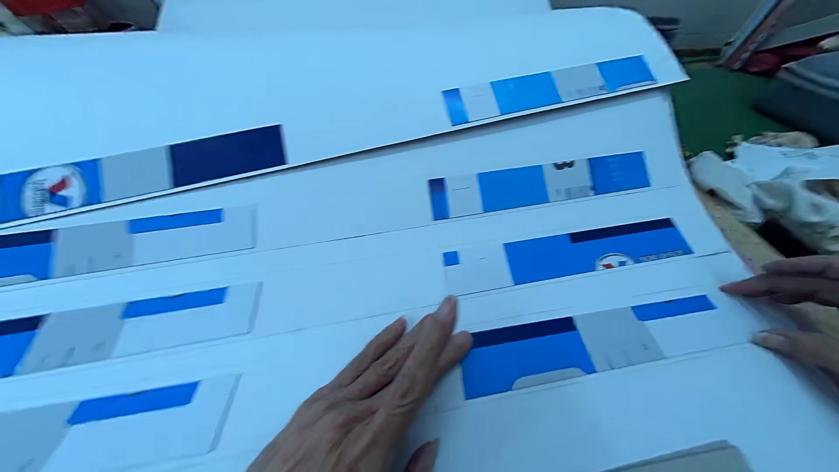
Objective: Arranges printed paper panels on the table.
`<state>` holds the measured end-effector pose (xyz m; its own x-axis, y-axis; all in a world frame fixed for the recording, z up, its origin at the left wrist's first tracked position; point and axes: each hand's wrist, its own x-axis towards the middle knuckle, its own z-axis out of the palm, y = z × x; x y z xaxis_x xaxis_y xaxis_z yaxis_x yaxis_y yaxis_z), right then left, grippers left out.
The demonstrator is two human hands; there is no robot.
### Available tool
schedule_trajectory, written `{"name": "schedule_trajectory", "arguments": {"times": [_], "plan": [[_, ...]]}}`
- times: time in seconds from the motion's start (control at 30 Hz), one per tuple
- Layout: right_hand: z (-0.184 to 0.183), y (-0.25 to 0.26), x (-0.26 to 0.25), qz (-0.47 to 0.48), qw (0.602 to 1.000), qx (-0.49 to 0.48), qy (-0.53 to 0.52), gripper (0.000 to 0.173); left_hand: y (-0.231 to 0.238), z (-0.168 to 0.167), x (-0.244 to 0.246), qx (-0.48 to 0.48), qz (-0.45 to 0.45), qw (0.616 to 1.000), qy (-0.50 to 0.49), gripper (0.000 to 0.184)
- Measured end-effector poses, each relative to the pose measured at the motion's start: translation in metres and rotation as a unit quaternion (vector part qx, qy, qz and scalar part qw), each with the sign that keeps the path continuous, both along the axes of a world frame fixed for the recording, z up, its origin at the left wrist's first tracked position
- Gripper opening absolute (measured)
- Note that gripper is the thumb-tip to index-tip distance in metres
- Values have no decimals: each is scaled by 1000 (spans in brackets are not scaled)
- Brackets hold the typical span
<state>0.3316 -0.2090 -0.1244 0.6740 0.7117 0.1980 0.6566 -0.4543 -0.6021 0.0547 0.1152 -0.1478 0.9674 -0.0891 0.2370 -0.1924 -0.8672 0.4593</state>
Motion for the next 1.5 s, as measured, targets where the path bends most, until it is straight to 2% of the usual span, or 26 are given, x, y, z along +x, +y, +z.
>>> {"name": "schedule_trajectory", "arguments": {"times": [0.2,0.67,0.77,0.9,1.0,1.1,1.2,1.4,1.5], "plan": [[-25,-12,23,47,995,75,-56,49,3,6,4,-16,-20,999,28,64],[-28,-10,21,24,995,87,-48,45,8,-1,4,36,-64,997,26,52],[-20,-8,15,28,993,57,-99,49,7,0,5,51,-65,996,27,51],[5,38,-38,128,973,-31,-192,61,5,6,5,61,-58,996,32,51],[6,97,-102,211,960,-99,-153,73,2,13,8,80,-58,994,43,52],[-12,129,-137,238,959,-95,-122,88,-1,16,10,106,-53,992,38,51],[-17,115,-132,194,965,-113,-135,95,-3,15,11,134,-49,990,19,49],[-9,29,-69,55,968,-200,-140,86,-7,13,16,149,-38,988,-16,47],[-6,18,-58,-25,957,-224,-183,91,-10,12,19,164,-33,985,-30,47]]}}
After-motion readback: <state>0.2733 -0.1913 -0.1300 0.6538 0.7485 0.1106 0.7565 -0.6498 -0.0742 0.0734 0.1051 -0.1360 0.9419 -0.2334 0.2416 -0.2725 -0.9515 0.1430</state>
